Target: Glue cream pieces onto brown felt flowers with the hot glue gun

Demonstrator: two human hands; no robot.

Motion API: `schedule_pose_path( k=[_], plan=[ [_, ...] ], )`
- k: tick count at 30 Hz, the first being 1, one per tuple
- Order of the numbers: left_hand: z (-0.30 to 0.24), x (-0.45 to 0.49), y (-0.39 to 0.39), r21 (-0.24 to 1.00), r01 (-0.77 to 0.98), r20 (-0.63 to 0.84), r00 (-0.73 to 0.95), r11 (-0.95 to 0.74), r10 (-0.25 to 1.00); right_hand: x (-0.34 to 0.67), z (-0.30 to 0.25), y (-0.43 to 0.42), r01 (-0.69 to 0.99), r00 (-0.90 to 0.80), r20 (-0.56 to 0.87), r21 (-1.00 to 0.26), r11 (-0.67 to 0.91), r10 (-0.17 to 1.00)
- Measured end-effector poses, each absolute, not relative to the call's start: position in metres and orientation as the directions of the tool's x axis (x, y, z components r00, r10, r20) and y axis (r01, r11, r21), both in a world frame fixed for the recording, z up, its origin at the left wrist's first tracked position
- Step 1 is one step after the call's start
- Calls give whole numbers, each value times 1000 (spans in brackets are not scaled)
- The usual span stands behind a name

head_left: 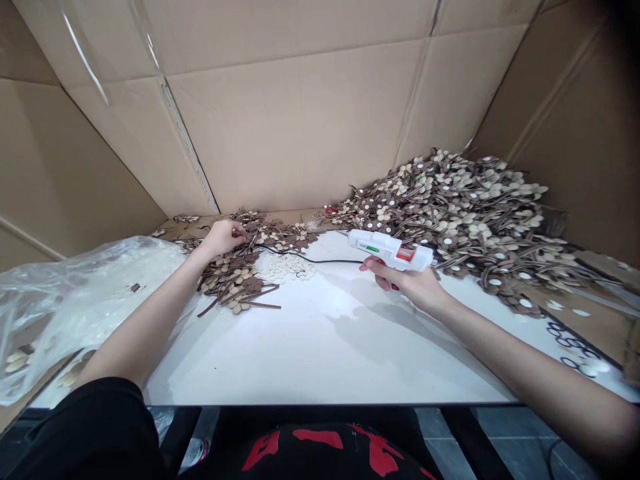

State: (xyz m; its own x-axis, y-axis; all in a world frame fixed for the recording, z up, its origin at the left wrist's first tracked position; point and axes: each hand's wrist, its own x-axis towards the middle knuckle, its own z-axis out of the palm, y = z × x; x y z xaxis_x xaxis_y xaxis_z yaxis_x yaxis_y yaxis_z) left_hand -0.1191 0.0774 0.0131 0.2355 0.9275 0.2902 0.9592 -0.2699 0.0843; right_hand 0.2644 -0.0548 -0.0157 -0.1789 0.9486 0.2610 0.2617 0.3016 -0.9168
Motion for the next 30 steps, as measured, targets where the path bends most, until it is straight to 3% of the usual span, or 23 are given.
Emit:
schedule_pose_path(
  k=[4,7,9,11,13,15,18,20,23,25,27,30],
  plan=[
    [28,-113,68,139,947,401,213,-289,891,267,-17,-52,255,-184,281,-912,322,942],
    [39,-93,53,419,846,357,179,-328,917,269,-16,-51,264,-188,292,-905,335,938],
    [43,-72,38,614,690,249,292,-384,923,271,-14,-50,282,-188,299,-896,343,936],
    [42,-46,19,697,583,191,410,-418,892,273,-11,-50,291,-184,302,-892,345,935],
    [33,-19,-1,678,522,278,471,-518,837,275,-10,-49,281,-164,313,-894,349,935],
    [19,2,-19,553,526,404,509,-646,760,277,-9,-48,257,-140,324,-901,351,936],
    [-3,22,-40,441,478,420,638,-760,645,280,-9,-47,208,-166,283,-926,314,945],
    [-13,27,-46,524,460,360,643,-717,676,280,-10,-46,179,-202,235,-945,272,951],
    [-20,28,-46,745,424,187,608,-515,771,281,-12,-45,148,-210,216,-957,249,954],
    [-23,26,-40,783,451,94,595,-429,798,282,-12,-44,130,-216,202,-964,233,955],
    [-27,22,-32,678,556,113,568,-482,815,283,-12,-44,130,-253,163,-971,201,954],
    [-31,13,-17,392,684,280,549,-616,787,283,-13,-45,205,-347,87,-965,166,934]
  ],
)
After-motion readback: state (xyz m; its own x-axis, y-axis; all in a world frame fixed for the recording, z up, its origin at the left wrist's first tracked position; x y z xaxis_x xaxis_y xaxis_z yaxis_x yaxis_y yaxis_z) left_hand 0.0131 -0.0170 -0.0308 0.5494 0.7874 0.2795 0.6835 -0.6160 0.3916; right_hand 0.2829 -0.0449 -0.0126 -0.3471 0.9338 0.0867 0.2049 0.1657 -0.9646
